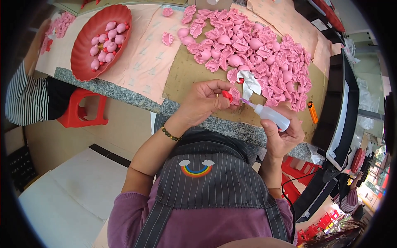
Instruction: Assembling small pink toy parts using liquid adhesive at a factory workbench.
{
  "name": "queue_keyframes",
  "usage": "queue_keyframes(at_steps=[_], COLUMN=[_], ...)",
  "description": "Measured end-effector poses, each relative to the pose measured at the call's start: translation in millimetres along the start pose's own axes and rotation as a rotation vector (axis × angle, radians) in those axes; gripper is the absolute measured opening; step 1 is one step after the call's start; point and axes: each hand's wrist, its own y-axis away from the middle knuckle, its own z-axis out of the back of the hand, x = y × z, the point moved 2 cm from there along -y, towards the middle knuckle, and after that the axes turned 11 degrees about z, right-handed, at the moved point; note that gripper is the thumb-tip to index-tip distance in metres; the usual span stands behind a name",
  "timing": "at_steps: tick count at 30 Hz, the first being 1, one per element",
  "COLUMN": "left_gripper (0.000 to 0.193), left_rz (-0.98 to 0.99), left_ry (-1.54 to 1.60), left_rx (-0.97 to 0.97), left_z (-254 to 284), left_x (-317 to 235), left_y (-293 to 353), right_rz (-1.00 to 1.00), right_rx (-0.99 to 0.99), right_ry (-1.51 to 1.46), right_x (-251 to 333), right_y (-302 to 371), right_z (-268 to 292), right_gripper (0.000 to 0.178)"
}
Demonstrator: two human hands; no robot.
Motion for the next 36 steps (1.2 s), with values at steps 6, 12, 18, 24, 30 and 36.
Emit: queue_keyframes(at_steps=[6, 12, 18, 24, 30, 36], left_gripper=[0.037, 0.037, 0.037, 0.036, 0.035, 0.035], left_rz=[0.0, 0.02, 0.006, 0.002, 0.013, 0.026], left_ry=[-0.034, -0.042, -0.051, -0.058, -0.055, -0.05], left_rx=[-0.016, -0.019, -0.016, -0.012, -0.013, -0.003], left_z=[2.4, 1.6, 1.6, 0.0, 2.0, -0.8], left_x=[0.5, -0.4, 0.0, -1.2, 0.9, -1.8], left_y=[-0.5, -0.1, -0.4, -0.1, -1.1, -0.9], right_rz=[-0.02, -0.043, -0.009, -0.008, 0.011, 0.013], right_rx=[0.037, 0.017, 0.043, 0.045, 0.043, 0.039], right_ry=[0.063, 0.062, 0.103, 0.121, 0.129, 0.144], right_x=[1.6, 0.7, 2.4, 5.3, 6.4, 7.9], right_y=[-1.0, -1.3, -3.7, -4.9, -6.0, -7.1], right_z=[-2.6, -5.8, -7.2, -7.9, -9.1, -9.8], right_gripper=[0.024, 0.028, 0.025, 0.024, 0.023, 0.023])
